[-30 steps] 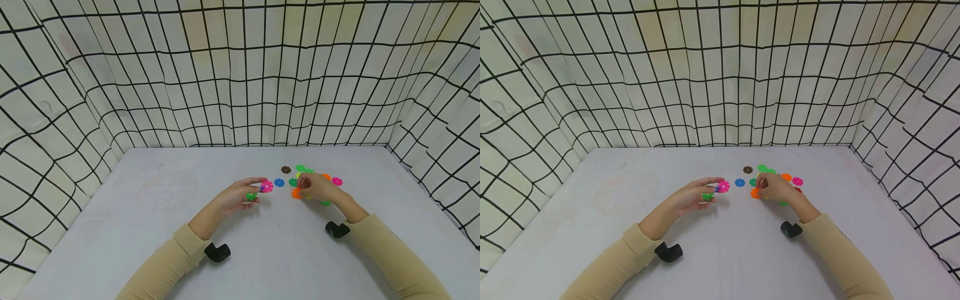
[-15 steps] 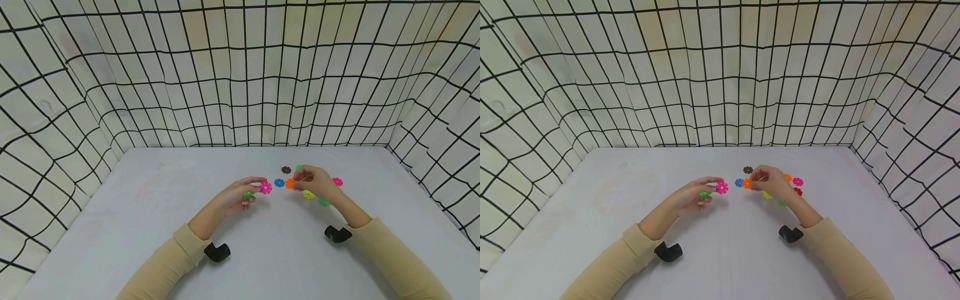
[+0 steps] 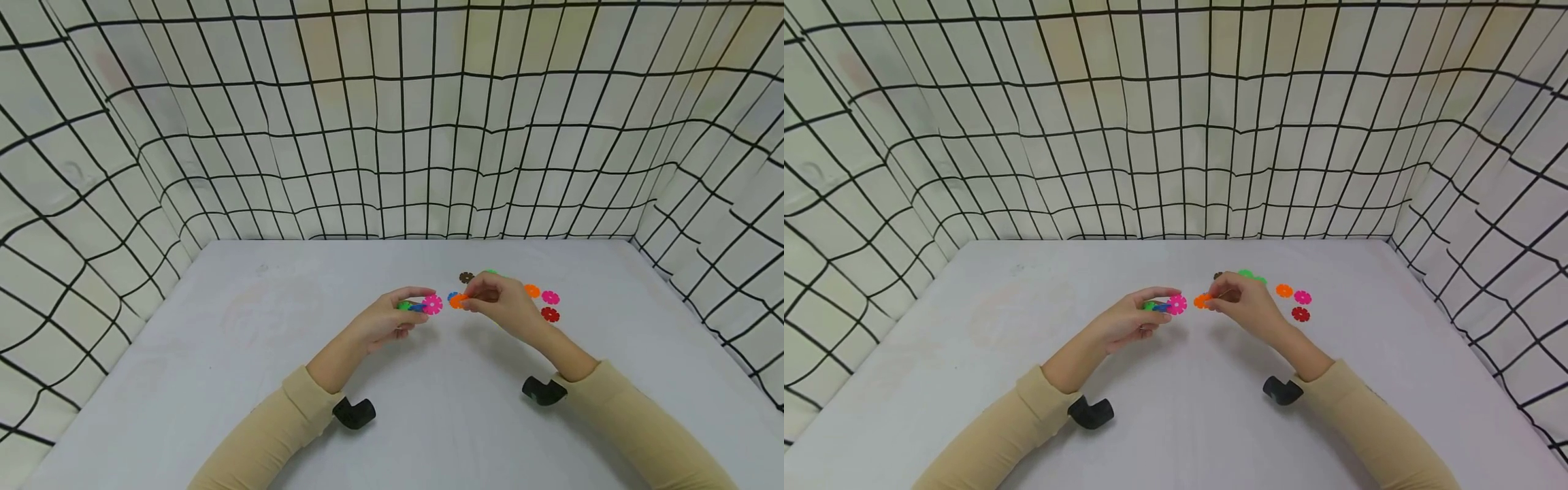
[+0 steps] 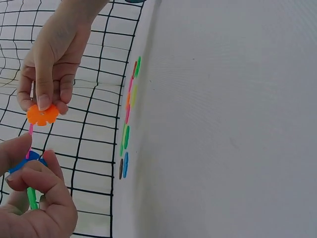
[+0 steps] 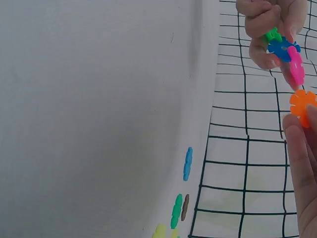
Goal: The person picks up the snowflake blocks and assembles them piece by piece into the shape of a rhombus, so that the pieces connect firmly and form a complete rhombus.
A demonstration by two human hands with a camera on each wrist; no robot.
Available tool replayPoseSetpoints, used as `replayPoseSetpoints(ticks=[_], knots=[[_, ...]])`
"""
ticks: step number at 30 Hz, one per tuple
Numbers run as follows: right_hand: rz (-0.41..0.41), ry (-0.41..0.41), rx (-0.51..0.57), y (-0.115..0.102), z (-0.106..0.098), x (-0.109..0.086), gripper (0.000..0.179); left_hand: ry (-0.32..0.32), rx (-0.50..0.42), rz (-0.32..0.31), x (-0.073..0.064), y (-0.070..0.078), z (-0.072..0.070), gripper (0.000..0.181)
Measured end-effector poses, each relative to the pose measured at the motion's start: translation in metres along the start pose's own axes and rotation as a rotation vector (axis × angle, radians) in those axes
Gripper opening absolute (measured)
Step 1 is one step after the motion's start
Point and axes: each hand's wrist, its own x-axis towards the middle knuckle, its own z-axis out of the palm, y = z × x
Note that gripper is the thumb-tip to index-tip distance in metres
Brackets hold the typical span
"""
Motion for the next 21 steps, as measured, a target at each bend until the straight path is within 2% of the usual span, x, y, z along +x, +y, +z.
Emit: replayPoseSetpoints(ticks=[6, 21], knots=[[-0.101, 0.018, -0.04, -0.006, 0.005, -0.003, 0.016, 0.001, 0.009, 0.012, -0.001, 0.001, 0.002, 0.047], [-0.159, 0.038, -0.111, -0.011, 0.009, -0.003, 0.016, 0.02, 0.026, 0.012, -0.002, 0.0, 0.004, 0.043]])
